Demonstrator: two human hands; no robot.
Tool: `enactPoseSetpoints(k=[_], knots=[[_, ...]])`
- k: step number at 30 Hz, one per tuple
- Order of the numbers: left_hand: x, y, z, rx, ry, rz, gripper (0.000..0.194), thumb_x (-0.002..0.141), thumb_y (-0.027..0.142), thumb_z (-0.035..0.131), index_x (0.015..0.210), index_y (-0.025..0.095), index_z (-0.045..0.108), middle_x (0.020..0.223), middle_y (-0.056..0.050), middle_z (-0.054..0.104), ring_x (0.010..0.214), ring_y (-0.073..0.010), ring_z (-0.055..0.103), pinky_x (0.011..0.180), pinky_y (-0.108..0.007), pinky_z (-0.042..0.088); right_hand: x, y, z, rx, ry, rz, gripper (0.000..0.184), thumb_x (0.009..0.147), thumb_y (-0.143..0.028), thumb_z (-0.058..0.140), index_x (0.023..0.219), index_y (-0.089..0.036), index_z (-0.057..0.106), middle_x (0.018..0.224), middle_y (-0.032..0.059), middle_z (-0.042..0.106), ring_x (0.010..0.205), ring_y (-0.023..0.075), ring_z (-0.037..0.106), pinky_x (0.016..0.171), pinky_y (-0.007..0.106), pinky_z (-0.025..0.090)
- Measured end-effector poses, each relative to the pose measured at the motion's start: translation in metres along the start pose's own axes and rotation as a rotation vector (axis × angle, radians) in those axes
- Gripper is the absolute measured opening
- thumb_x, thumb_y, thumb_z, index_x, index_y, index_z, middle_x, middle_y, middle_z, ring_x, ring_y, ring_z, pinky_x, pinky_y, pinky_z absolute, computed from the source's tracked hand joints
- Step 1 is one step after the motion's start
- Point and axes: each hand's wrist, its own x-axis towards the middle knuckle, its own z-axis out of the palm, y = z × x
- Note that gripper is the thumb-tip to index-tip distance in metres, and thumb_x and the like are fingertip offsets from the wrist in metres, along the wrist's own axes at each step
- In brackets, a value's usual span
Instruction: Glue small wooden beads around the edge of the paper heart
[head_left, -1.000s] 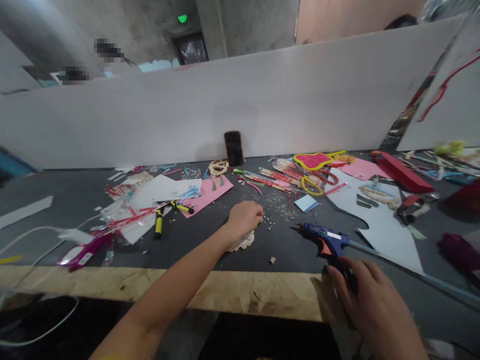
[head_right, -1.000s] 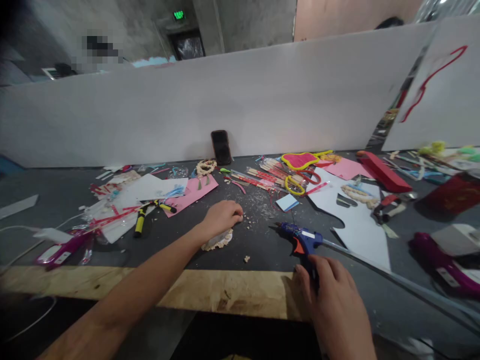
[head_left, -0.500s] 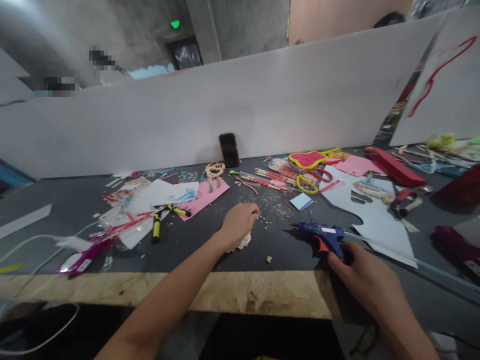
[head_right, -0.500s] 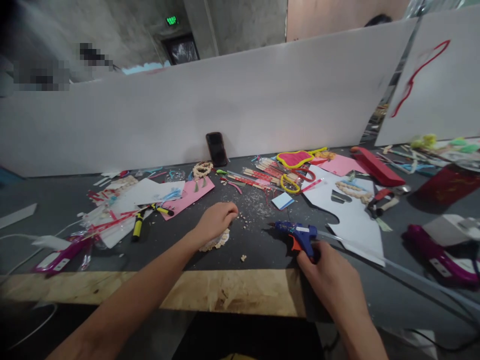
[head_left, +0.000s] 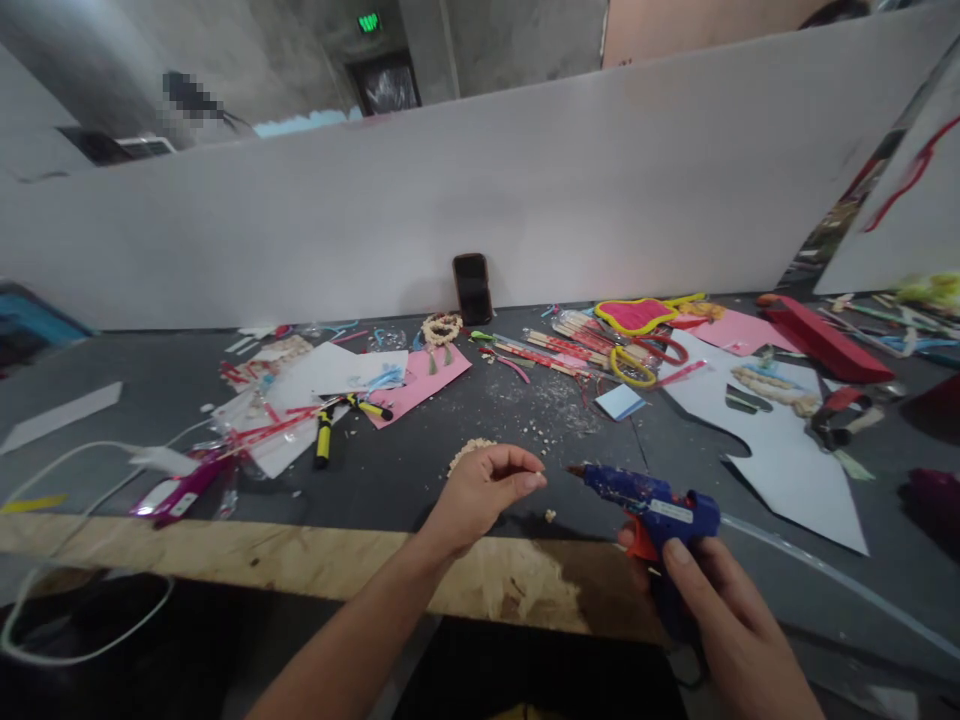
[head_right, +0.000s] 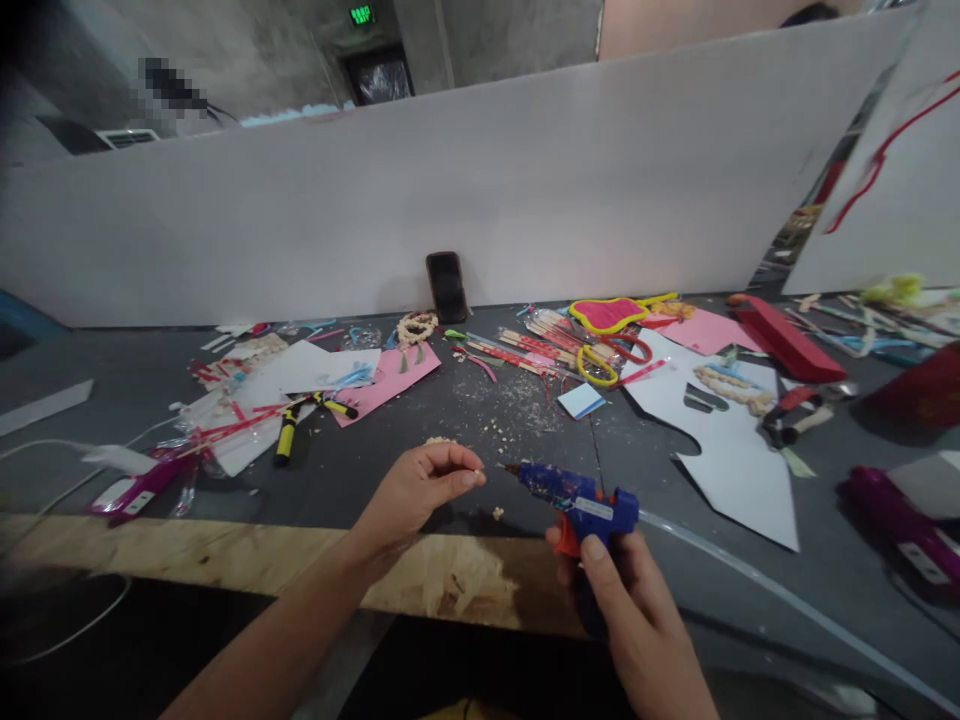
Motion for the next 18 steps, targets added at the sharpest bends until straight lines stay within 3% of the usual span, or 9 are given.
enactPoseSetpoints(k=[3, 7, 11, 18], knots=[[-0.005, -0.007, 0.0, -0.16, -0.004, -0.018, 0.014, 0.07, 0.025, 0.072, 0.08, 0.016, 0.067, 0.075, -0.001, 0.069, 0.074, -0.0136, 0.064, 0.072, -0.022, 0.045, -0.01, 0.003, 0.005, -0.123, 0.021, -0.07, 0.04, 0.079, -0.056, 0.056, 0.104, -0.025, 0.063, 0.098, 0.0039, 0.07, 0.082, 0.0175, 0.066, 0.07, 0.023, 0.054], [-0.011, -0.013, 0.001, -0.301, 0.013, -0.039, 0.016, 0.068, 0.025, 0.075, 0.079, 0.017, 0.067, 0.073, 0.0, 0.068, 0.072, -0.0115, 0.065, 0.07, -0.019, 0.044, -0.015, 0.006, 0.007, -0.326, 0.051, -0.195, 0.039, 0.082, -0.052, 0.052, 0.106, -0.024, 0.064, 0.108, 0.0041, 0.068, 0.104, 0.0204, 0.06, 0.09, 0.027, 0.047], [-0.014, -0.012, 0.001, -0.369, 0.032, -0.059, 0.019, 0.066, 0.025, 0.078, 0.079, 0.016, 0.067, 0.071, 0.001, 0.068, 0.07, -0.0105, 0.064, 0.068, -0.019, 0.044, -0.014, 0.008, 0.007, -0.358, 0.01, -0.254, 0.035, 0.085, -0.05, 0.048, 0.104, -0.024, 0.063, 0.103, 0.004, 0.069, 0.096, 0.0183, 0.063, 0.088, 0.025, 0.049], [-0.017, -0.01, -0.001, -0.372, 0.043, -0.062, 0.021, 0.063, 0.027, 0.079, 0.075, 0.015, 0.066, 0.069, 0.0, 0.068, 0.069, -0.0118, 0.064, 0.068, -0.02, 0.044, -0.013, 0.012, 0.004, -0.369, -0.022, -0.219, 0.037, 0.083, -0.051, 0.051, 0.105, -0.023, 0.063, 0.102, 0.0051, 0.07, 0.097, 0.02, 0.064, 0.085, 0.025, 0.05]])
